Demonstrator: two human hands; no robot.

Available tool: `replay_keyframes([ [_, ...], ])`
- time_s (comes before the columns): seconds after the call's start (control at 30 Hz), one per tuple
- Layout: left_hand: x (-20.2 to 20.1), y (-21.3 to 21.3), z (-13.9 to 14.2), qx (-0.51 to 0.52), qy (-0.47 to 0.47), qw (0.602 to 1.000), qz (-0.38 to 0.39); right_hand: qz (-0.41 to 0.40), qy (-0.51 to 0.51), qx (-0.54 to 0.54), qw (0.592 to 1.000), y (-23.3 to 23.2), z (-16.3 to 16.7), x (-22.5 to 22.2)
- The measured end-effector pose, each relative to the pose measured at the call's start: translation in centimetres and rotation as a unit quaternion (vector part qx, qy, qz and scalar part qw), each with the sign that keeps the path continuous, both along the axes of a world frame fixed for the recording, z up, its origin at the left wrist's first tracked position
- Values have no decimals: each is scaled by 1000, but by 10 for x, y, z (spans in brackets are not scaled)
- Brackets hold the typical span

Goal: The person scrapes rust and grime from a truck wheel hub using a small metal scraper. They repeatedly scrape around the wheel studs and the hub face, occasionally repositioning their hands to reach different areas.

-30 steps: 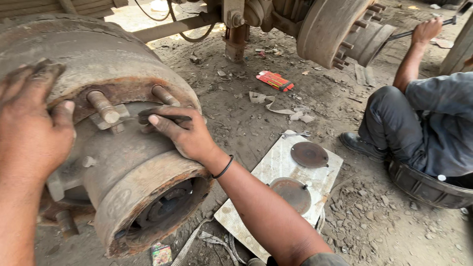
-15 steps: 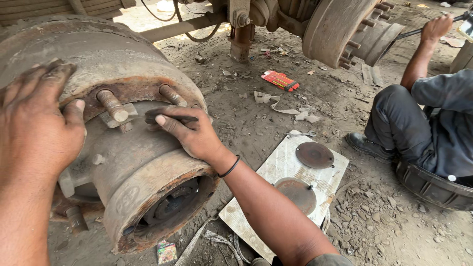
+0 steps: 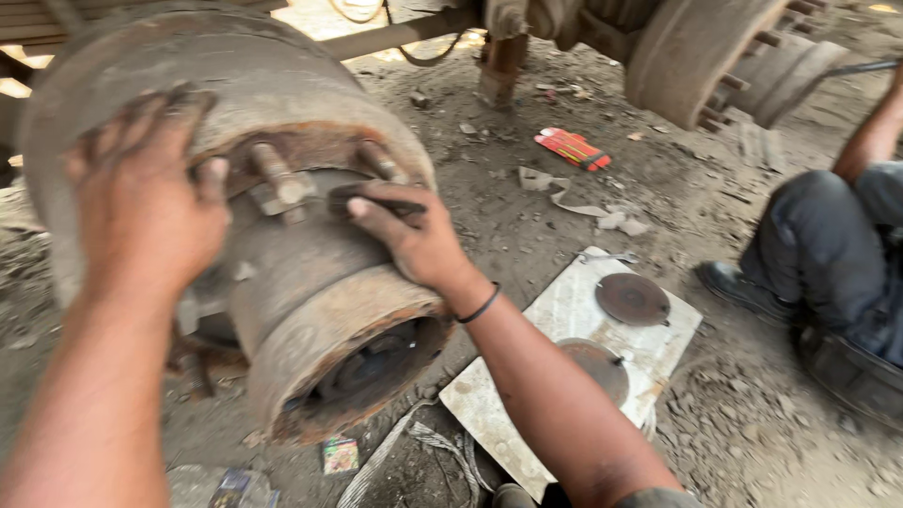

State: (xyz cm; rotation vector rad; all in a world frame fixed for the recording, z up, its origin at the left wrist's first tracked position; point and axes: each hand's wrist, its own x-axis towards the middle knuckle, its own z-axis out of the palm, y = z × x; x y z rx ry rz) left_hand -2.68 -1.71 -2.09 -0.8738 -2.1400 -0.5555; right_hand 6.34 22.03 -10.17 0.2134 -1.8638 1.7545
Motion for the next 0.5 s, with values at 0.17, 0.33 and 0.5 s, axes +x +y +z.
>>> replay_keyframes([
  [0.17, -3, 1, -2, -2, -2, 1000, 10, -2, 12, 46, 999, 2, 1, -2],
  [0.33, -4, 4, -2, 6, -13, 1000, 10, 17, 19, 21, 999, 4, 4, 0],
  [0.5, -7, 7, -3, -5, -16, 1000, 26, 41, 115, 45, 992, 2, 11, 8],
])
